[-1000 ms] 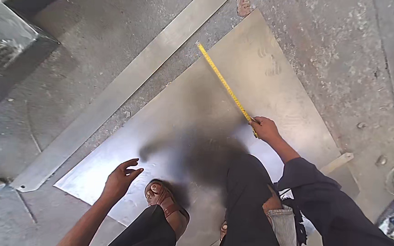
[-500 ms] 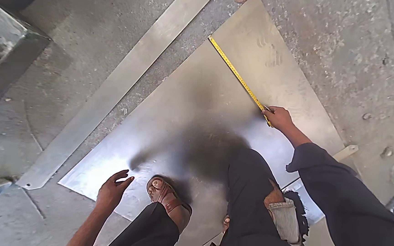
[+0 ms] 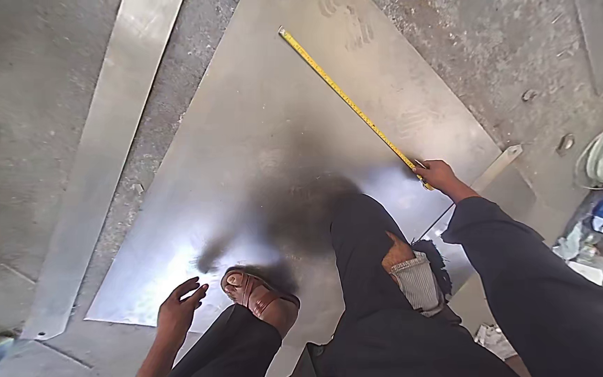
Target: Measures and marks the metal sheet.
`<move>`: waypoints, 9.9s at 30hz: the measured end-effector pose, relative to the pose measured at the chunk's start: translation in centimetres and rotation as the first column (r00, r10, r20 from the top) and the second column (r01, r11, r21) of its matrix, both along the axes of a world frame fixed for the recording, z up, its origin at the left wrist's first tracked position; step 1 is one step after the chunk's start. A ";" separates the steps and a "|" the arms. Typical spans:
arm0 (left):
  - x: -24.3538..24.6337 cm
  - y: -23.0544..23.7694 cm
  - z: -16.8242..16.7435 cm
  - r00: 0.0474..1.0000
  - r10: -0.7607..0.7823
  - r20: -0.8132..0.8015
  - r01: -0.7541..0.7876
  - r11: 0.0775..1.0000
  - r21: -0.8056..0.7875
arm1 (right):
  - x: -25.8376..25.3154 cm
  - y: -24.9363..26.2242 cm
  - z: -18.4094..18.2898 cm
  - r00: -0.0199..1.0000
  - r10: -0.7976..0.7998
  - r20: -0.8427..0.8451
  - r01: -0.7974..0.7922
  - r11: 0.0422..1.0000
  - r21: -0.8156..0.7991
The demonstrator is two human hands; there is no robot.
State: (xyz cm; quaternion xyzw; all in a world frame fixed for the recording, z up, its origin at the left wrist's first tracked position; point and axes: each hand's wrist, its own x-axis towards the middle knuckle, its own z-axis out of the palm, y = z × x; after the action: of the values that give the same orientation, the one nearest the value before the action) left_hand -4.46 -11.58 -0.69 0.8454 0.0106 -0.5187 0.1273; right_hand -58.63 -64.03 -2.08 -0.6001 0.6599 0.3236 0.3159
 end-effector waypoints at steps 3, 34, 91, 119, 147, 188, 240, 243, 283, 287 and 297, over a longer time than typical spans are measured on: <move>0.3 -0.4 0.0 1.000 0.030 0.004 -0.030 0.999 0.011 | -0.3 0.4 0.7 0.996 0.090 0.008 -0.090 0.996 -0.007; -1.0 0.5 0.4 0.997 0.070 -0.017 -0.068 0.995 0.066 | 6.5 -2.9 0.5 0.951 0.305 0.042 -0.298 0.947 -0.123; -0.9 1.3 0.4 0.996 0.083 -0.038 -0.079 0.992 0.095 | 6.2 -3.5 -1.2 0.988 0.068 0.139 -0.054 0.993 -0.105; -26.2 -45.1 -0.9 0.032 -0.957 0.289 0.977 -0.031 -0.212 | 4.6 -4.6 -2.2 0.956 -0.097 0.276 0.113 0.993 -0.045; -21.3 -42.3 0.9 0.874 -0.229 -0.428 -0.023 0.861 -0.508 | 9.2 0.8 1.8 0.738 -0.183 0.650 0.069 0.978 0.197; -5.6 -20.3 -5.2 0.404 0.836 -0.372 -0.906 0.311 -0.288 | 41.1 -9.8 -8.3 0.288 0.921 0.261 -0.473 0.374 -0.798; -30.1 -46.8 8.5 0.976 -0.200 -0.091 0.180 0.965 -0.190 | 10.7 -30.0 -3.1 0.662 -0.173 0.729 -0.048 0.961 0.271; -28.8 -48.1 7.9 0.968 -0.237 -0.084 0.221 0.961 -0.167 | 12.8 -30.4 -3.3 0.652 -0.325 0.685 0.109 0.934 0.339; -24.4 -49.1 -1.7 0.920 -0.390 0.025 0.390 0.921 0.018 | 14.6 -30.4 -3.1 0.755 -0.048 0.654 0.028 0.999 0.042; -24.6 -49.3 -1.6 0.919 -0.394 0.033 0.393 0.919 0.034 | 14.4 -30.6 -3.2 0.750 -0.047 0.660 0.017 0.999 0.051; -24.9 -49.2 -1.5 0.919 -0.392 0.042 0.391 0.920 0.028 | 14.4 -30.5 -2.9 0.750 -0.036 0.660 0.013 0.999 0.040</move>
State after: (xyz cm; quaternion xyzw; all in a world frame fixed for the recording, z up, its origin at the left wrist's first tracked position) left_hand -29.32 -60.81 -2.19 0.8436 -0.1565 -0.5134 0.0132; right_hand -44.25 -94.51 -5.03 -0.6616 0.5082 0.0976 0.5426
